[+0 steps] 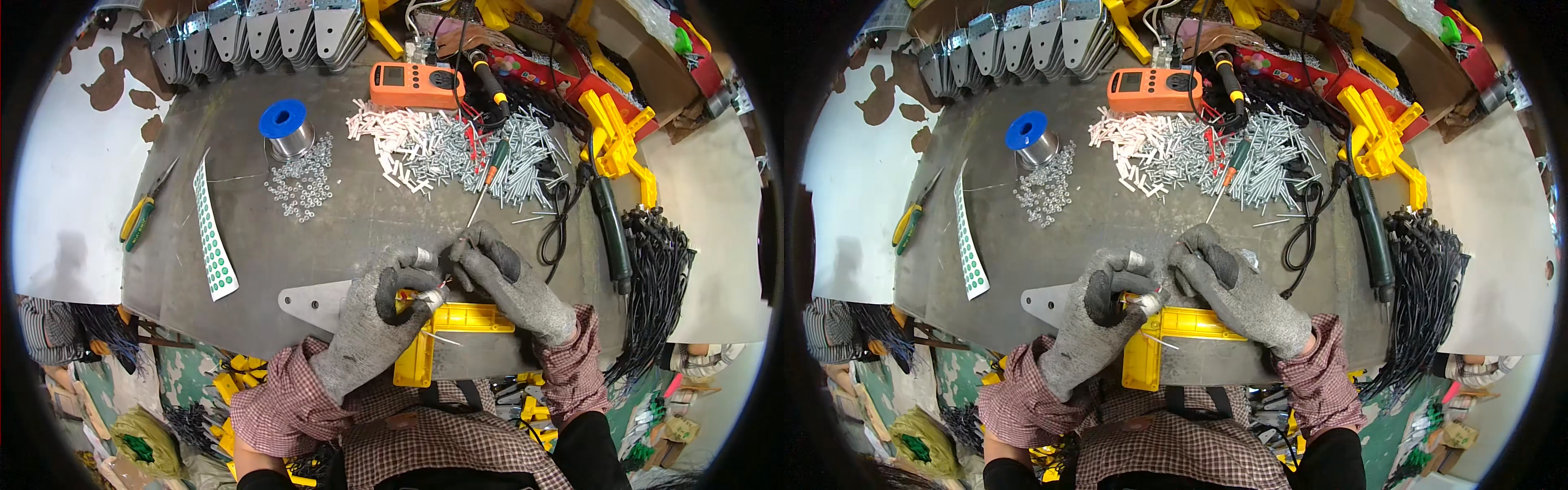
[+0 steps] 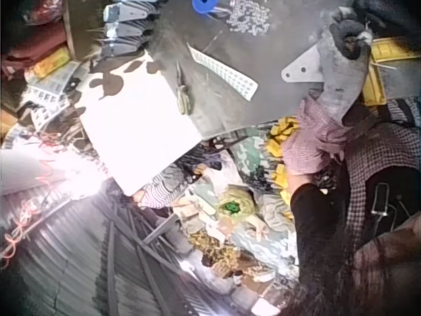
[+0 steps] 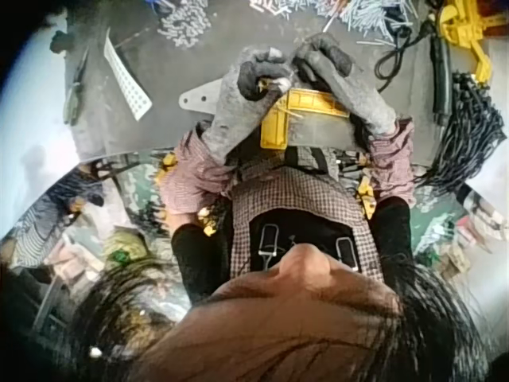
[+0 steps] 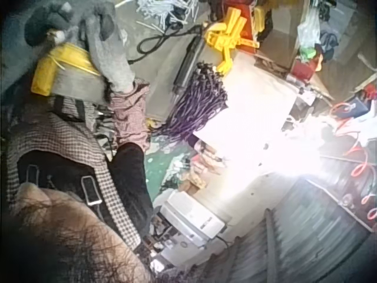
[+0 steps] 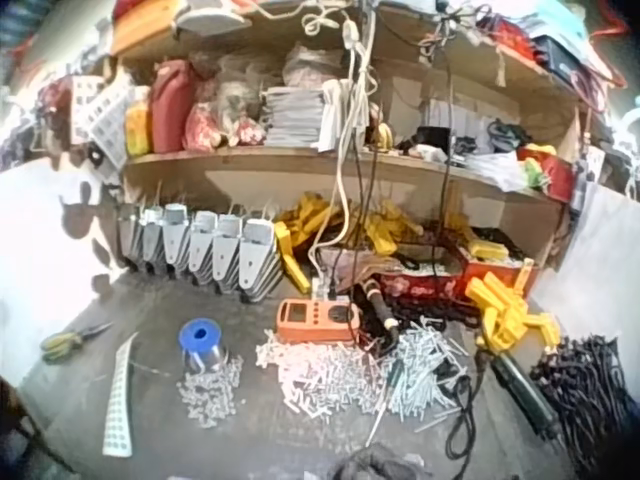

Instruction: The person solders wires onto a metal component using a soldering iron, fits the parts into a plastic casing, and fastens the assembly together with an electric screwdriver.

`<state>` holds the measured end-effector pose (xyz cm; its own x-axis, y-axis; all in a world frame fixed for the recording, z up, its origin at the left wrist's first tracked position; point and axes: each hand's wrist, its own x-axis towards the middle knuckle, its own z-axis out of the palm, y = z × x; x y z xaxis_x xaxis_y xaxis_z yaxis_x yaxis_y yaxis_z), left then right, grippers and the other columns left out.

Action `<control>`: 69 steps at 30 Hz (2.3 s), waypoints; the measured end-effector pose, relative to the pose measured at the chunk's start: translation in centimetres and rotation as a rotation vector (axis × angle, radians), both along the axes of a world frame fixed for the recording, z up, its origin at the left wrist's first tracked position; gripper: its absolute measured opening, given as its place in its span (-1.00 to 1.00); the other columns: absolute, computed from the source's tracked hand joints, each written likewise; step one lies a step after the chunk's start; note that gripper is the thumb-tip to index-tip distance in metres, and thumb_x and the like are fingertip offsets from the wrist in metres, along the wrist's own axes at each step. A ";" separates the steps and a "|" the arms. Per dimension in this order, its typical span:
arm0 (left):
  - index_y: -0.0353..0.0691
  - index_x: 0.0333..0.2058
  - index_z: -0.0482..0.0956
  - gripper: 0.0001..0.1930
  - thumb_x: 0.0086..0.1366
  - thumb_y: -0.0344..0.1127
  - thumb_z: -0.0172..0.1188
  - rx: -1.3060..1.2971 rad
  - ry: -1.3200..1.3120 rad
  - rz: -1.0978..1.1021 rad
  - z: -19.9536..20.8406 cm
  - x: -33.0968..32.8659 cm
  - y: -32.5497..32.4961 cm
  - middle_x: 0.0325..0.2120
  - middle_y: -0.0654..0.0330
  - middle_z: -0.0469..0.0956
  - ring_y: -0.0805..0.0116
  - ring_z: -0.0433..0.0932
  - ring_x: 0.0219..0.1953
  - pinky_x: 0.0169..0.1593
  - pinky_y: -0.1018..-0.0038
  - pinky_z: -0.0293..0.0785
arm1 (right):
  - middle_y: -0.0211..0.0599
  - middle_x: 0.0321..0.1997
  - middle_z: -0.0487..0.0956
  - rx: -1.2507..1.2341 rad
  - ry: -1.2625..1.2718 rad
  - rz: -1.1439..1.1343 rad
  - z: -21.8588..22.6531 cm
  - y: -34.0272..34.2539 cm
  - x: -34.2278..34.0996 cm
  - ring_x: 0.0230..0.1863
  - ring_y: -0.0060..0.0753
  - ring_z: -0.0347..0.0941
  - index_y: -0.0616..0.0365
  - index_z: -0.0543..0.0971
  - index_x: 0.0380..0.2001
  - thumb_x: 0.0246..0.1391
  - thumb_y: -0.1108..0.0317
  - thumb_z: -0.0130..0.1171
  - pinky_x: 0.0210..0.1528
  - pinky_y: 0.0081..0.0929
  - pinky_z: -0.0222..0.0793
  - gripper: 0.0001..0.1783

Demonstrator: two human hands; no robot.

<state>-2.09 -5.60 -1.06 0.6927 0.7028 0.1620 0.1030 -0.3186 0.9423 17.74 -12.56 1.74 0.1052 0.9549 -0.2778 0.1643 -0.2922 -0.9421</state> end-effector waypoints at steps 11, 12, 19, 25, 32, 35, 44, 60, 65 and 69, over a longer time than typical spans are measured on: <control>-0.33 -0.14 0.54 -0.83 0.29 -0.48 0.20 -0.469 -0.116 -0.048 0.9 0.1 0.0 -0.16 0.12 0.58 0.41 0.54 -0.08 0.06 0.47 0.48 | -0.30 -0.16 0.57 0.027 0.249 -0.027 -0.9 0.0 -0.1 -0.26 -0.61 0.52 0.28 0.54 -0.13 0.19 0.36 0.15 -0.17 -0.65 0.46 -0.76; -0.33 -0.15 0.54 -0.83 0.28 -0.48 0.21 -0.499 -0.109 -0.046 1.0 0.1 0.0 -0.18 0.13 0.58 0.42 0.53 -0.07 0.05 0.47 0.48 | -0.31 -0.19 0.57 -0.016 0.311 -0.045 -0.9 -0.1 0.1 -0.30 -0.65 0.51 0.29 0.54 -0.17 0.15 0.39 0.20 -0.21 -0.68 0.47 -0.77; -0.31 -0.20 0.55 -0.80 0.22 -0.41 0.30 -0.175 -0.098 0.021 -0.4 0.1 0.2 -0.15 0.13 0.53 0.38 0.52 -0.08 0.09 0.43 0.41 | -0.39 -0.33 0.56 0.084 0.221 -0.003 -1.1 -0.1 -0.2 -0.36 -0.69 0.49 0.26 0.53 -0.25 0.13 0.39 0.23 -0.28 -0.68 0.45 -0.82; -0.28 -0.24 0.57 -0.84 0.20 -0.44 0.29 -0.276 -0.139 0.035 -0.1 0.2 0.2 -0.22 0.17 0.57 0.41 0.52 -0.11 0.06 0.44 0.43 | -0.42 -0.35 0.53 0.053 0.256 0.033 -1.6 -0.2 0.1 -0.37 -0.69 0.47 0.25 0.51 -0.27 0.16 0.36 0.21 -0.32 -0.67 0.43 -0.83; -0.29 -0.22 0.58 -0.85 0.21 -0.49 0.27 -0.445 -0.106 0.007 1.0 -0.1 0.2 -0.26 0.18 0.59 0.45 0.56 -0.19 -0.09 0.51 0.52 | -0.42 -0.37 0.52 -0.039 0.435 -0.030 -0.8 -0.3 0.3 -0.37 -0.69 0.43 0.24 0.35 0.03 0.21 0.38 0.12 -0.31 -0.72 0.37 -0.63; -0.35 -0.11 0.53 -0.79 0.30 -0.43 0.21 -0.464 -0.164 -0.044 0.4 -0.4 0.2 -0.22 0.13 0.59 0.45 0.55 -0.11 0.02 0.50 0.49 | -0.40 -0.35 0.54 -0.034 0.377 0.094 0.4 0.0 0.0 -0.31 -0.67 0.44 0.26 0.41 0.07 0.20 0.33 0.14 -0.25 -0.70 0.38 -0.60; -0.35 -0.21 0.55 -0.83 0.24 -0.45 0.26 -0.562 -0.144 0.045 1.1 0.3 0.0 -0.29 0.18 0.59 0.48 0.56 -0.21 -0.07 0.51 0.51 | -0.38 -0.31 0.56 0.165 0.004 0.066 -1.5 -0.1 0.0 -0.24 -0.62 0.46 0.21 0.59 -0.29 0.15 0.28 0.17 -0.15 -0.56 0.39 -0.80; -0.26 -0.20 0.52 -0.80 0.19 -0.52 0.24 -0.156 -0.123 -0.029 1.1 0.4 0.4 -0.30 0.17 0.56 0.40 0.57 -0.21 -0.03 0.47 0.51 | -0.28 -0.42 0.57 0.477 -0.383 0.088 -0.4 -0.4 -1.2 -0.40 -0.51 0.52 0.18 0.59 -0.28 0.04 0.41 0.19 -0.37 -0.55 0.39 -0.84; -0.12 -0.22 0.52 -0.66 -0.01 -0.40 0.38 1.036 0.085 -0.144 1.9 -0.1 1.5 -0.30 0.25 0.47 0.33 0.51 -0.20 0.01 0.31 0.49 | -0.33 -0.42 0.54 0.229 0.035 0.123 -1.1 -0.2 -0.6 -0.42 -0.68 0.39 0.21 0.56 -0.23 0.04 0.43 0.11 -0.37 -0.59 0.36 -0.80; -0.11 -0.12 0.47 -0.55 -0.03 -0.40 0.39 0.742 0.119 -0.240 1.7 -0.4 1.6 -0.27 0.27 0.45 0.37 0.49 -0.18 0.02 0.30 0.48 | -0.33 -0.38 0.54 0.265 -0.198 0.118 -1.6 -0.5 -1.1 -0.48 -0.60 0.39 0.21 0.54 -0.30 0.00 0.46 0.11 -0.40 -0.57 0.37 -0.85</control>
<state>-2.45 -4.01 0.61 0.8539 0.2691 0.4455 0.0383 -0.8861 0.4618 16.66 -13.04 0.19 0.0170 0.9998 -0.0042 0.3691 -0.0102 -0.9293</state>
